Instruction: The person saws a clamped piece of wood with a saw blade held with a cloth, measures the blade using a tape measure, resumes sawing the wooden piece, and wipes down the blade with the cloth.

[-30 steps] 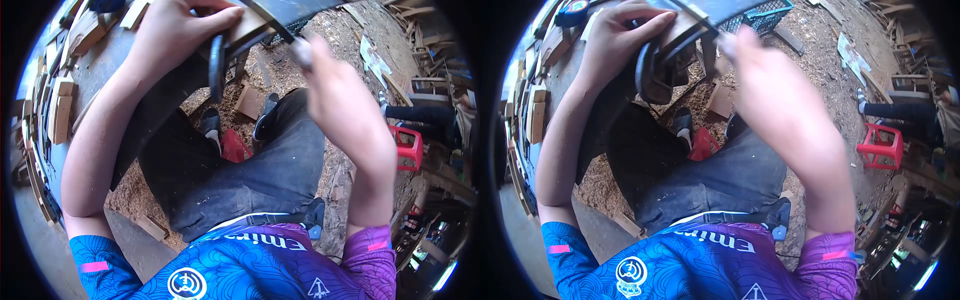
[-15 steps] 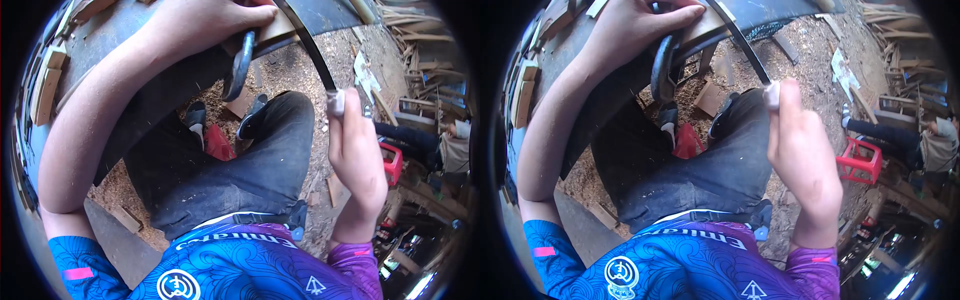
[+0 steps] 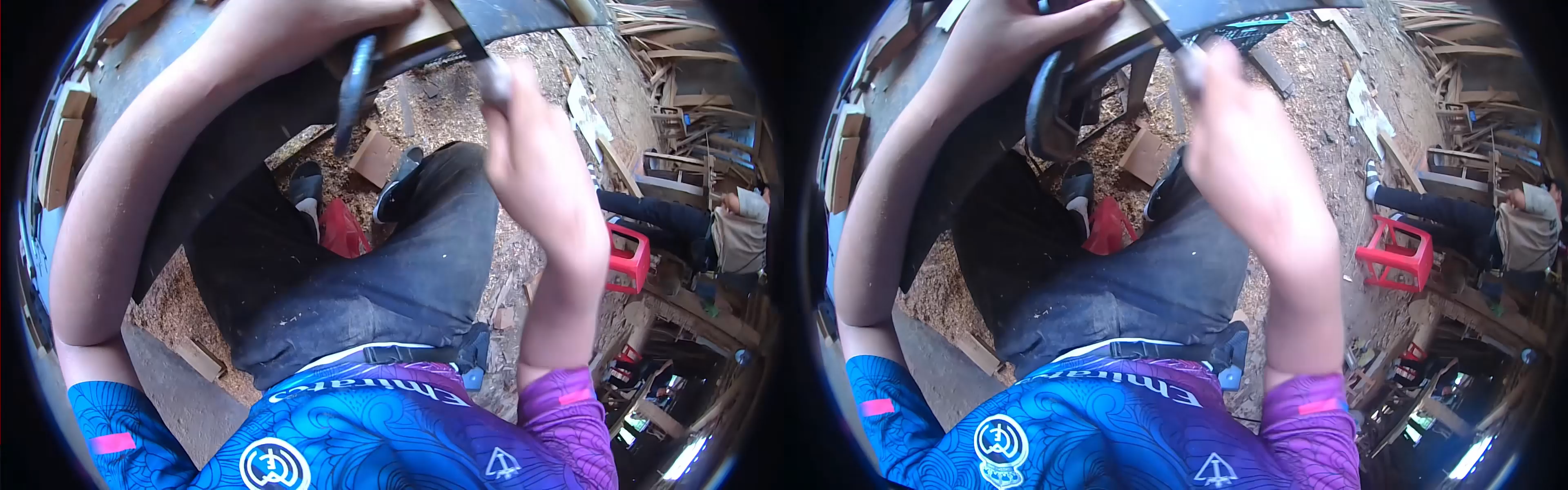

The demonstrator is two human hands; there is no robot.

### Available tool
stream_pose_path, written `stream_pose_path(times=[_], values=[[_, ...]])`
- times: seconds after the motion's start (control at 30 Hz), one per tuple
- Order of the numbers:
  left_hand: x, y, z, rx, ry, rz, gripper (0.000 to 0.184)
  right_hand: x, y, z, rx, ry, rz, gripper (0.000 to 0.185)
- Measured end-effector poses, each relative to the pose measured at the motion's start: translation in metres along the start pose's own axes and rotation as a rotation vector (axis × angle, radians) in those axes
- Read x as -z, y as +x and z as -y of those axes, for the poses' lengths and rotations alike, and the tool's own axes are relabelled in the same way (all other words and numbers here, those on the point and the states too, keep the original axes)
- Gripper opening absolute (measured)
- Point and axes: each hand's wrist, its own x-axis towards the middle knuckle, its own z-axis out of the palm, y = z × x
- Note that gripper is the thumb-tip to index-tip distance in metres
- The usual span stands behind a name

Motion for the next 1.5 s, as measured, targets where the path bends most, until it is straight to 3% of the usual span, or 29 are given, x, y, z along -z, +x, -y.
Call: stream_pose_path(times=[0.13, 0.23, 0.27, 0.37, 0.4, 0.43, 0.53, 0.57, 0.63, 0.67, 0.7, 0.73, 0.8, 0.9, 0.93, 0.97, 1.03, 1.1, 1.17, 1.23, 1.33, 1.37, 1.43, 1.5], values=[[0.006, 0.004, 0.011, 0.051, -0.163, 0.048, 0.007, -0.014, 0.002, 0.001, 0.046, 0.099, -0.061, 0.021], [0.011, 0.005, 0.007, 0.000, -0.078, 0.116, 0.009, -0.008, -0.039, 0.002, -0.056, 0.058, -0.043, 0.018], [0.008, -0.002, -0.004, -0.061, 0.047, 0.026, 0.011, -0.006, -0.039, 0.003, -0.016, -0.004, -0.045, 0.019], [0.008, 0.001, -0.007, 0.108, -0.085, 0.043, 0.010, -0.015, 0.013, 0.005, 0.109, 0.022, -0.087, 0.023], [-0.004, -0.001, -0.006, 0.052, -0.040, -0.023, 0.009, -0.017, 0.021, 0.007, 0.083, -0.056, -0.110, 0.025], [0.005, 0.007, 0.000, -0.002, -0.178, 0.058, 0.008, -0.015, 0.023, 0.006, 0.088, -0.052, -0.129, 0.025], [0.002, -0.001, 0.006, -0.042, -0.053, -0.001, 0.011, -0.012, -0.008, 0.002, 0.020, 0.016, -0.061, 0.022], [0.007, 0.003, 0.010, 0.076, -0.084, 0.114, 0.013, -0.011, -0.023, -0.002, 0.036, 0.001, -0.060, 0.022], [0.013, -0.004, -0.009, -0.022, 0.060, 0.057, 0.015, -0.010, -0.039, -0.008, 0.159, -0.016, -0.111, 0.024], [0.001, 0.005, 0.014, 0.132, -0.180, 0.075, 0.015, -0.008, -0.034, -0.008, 0.114, -0.038, -0.081, 0.025], [0.007, -0.008, -0.003, 0.046, -0.218, -0.050, 0.013, -0.004, -0.030, -0.003, 0.049, -0.050, -0.060, 0.026], [0.006, -0.006, 0.000, 0.048, -0.227, -0.032, 0.013, -0.004, -0.008, -0.002, 0.132, -0.093, -0.038, 0.023], [0.005, 0.006, 0.008, -0.009, -0.116, 0.069, 0.014, -0.004, 0.012, 0.004, 0.033, -0.053, -0.015, 0.017], [0.007, 0.002, 0.004, -0.070, 0.004, 0.049, 0.015, 0.017, -0.007, 0.007, 0.000, -0.117, 0.068, 0.021], [0.008, 0.000, -0.002, 0.049, -0.032, 0.042, 0.016, 0.028, -0.022, 0.007, 0.036, -0.170, 0.103, 0.025], [0.012, -0.002, -0.005, -0.013, 0.018, 0.066, 0.015, 0.040, -0.042, 0.014, -0.036, -0.183, 0.129, 0.034], [0.006, 0.006, -0.001, 0.189, -0.142, 0.057, 0.015, 0.049, -0.055, 0.028, -0.286, -0.158, 0.201, 0.035], [0.012, 0.005, -0.009, 0.209, -0.080, 0.086, 0.014, 0.036, -0.036, 0.027, -0.263, -0.135, 0.171, 0.031], [0.008, -0.006, -0.005, -0.019, 0.007, 0.024, 0.013, 0.018, 0.006, 0.020, -0.052, -0.192, 0.105, 0.030], [0.012, 0.003, -0.003, 0.090, -0.108, 0.063, 0.014, 0.013, 0.009, 0.012, -0.021, -0.140, 0.081, 0.028], [0.009, -0.005, -0.011, 0.078, -0.010, 0.062, 0.014, 0.017, -0.027, 0.008, -0.036, -0.075, 0.077, 0.022], [0.017, 0.012, -0.027, 0.428, -0.088, 0.153, 0.014, 0.021, -0.043, 0.008, -0.080, -0.067, 0.079, 0.018], [-0.001, 0.002, -0.004, 0.083, -0.161, -0.056, 0.013, 0.013, -0.039, 0.004, -0.069, -0.012, 0.043, 0.012], [0.016, 0.005, -0.015, 0.263, -0.154, 0.166, 0.012, 0.008, -0.004, 0.001, 0.094, -0.121, 0.023, 0.013]])
